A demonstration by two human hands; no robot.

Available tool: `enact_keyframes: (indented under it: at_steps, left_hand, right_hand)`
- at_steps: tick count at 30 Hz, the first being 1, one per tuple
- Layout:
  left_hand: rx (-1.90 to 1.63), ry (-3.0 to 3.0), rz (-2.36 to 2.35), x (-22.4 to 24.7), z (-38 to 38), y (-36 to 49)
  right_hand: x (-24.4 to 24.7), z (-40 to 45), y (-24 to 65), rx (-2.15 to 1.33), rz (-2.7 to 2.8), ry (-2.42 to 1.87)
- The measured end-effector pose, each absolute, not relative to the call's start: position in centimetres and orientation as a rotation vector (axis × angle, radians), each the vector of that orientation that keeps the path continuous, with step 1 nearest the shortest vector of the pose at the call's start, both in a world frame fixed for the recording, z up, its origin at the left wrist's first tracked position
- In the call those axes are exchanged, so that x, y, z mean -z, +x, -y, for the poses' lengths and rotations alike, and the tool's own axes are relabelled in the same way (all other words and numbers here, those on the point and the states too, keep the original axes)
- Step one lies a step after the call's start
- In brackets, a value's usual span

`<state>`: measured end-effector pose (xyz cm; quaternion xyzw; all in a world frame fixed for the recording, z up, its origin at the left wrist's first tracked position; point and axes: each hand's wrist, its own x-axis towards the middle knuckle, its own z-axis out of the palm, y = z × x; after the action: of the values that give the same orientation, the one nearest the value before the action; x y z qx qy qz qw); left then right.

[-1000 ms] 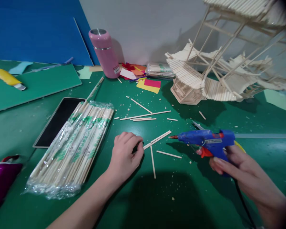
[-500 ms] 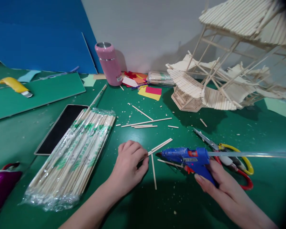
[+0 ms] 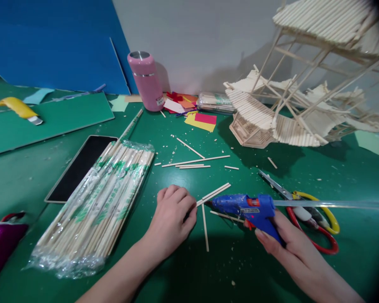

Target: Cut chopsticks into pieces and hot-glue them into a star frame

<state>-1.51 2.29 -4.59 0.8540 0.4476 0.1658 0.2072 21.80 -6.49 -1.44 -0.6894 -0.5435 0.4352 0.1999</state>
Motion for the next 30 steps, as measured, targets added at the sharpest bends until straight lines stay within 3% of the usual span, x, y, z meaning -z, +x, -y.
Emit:
enact_keyframes:
  at_steps: [30]
  left_hand:
    - [-0.439, 2.402, -1.243, 4.82, -2.35, -1.41]
  right_hand:
    - [2.06, 6.56, 22.09, -1.267, 1.579, -1.92]
